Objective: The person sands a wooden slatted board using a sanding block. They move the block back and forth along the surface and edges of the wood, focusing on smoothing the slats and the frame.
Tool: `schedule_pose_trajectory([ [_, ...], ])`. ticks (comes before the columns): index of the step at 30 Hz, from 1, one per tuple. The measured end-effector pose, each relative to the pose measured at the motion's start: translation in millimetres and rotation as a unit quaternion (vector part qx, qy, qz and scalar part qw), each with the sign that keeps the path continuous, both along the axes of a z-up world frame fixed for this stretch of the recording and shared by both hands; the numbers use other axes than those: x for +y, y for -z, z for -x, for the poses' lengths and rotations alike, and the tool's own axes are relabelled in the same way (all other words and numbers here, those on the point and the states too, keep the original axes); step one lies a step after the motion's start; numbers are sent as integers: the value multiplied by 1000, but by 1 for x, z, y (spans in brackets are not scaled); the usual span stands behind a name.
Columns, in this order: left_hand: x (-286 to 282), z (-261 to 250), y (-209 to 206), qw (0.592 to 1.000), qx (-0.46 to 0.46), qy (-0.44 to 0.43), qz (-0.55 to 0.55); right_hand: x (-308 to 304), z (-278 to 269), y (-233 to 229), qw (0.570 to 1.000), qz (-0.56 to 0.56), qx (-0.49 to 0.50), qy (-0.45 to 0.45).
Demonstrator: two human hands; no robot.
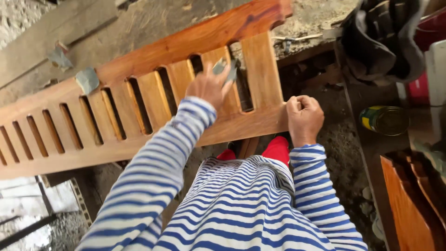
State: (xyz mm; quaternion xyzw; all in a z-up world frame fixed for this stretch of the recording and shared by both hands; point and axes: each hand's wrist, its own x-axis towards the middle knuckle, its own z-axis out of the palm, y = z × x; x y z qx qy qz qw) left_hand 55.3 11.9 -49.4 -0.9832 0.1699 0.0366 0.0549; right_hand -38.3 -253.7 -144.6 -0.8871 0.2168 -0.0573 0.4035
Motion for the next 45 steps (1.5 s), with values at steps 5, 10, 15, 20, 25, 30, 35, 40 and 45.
schedule_pose_trajectory([
  [5, -15, 58, -29, 996, 79, -27, -14, 1, -5, -18, 1000, -22, 18, 10],
  [10, -17, 41, -34, 994, 96, -49, -21, 2, -4, -15, 999, -30, 41, 14],
  [15, -24, -8, -15, 997, 41, -59, 13, 2, -5, -26, 998, -46, 41, 10],
  [20, -44, 44, -13, 995, 64, -68, 43, 1, -9, -33, 997, -62, 47, -3],
  [25, -41, 48, -25, 996, 69, -46, 26, -3, -7, -30, 997, -59, 40, -22],
  [30, -32, -25, 4, 996, -13, -87, -6, -3, -8, -29, 995, -89, 32, -17],
  [35, -45, -5, 2, 993, -7, -114, -14, -7, -9, -29, 994, -105, 19, -12],
  [40, -61, 70, -13, 988, 95, -117, -29, -5, -8, -29, 992, -122, 25, -14],
  [45, -46, -3, 1, 989, 76, -122, 20, -6, -12, -29, 992, -124, 12, -19],
])
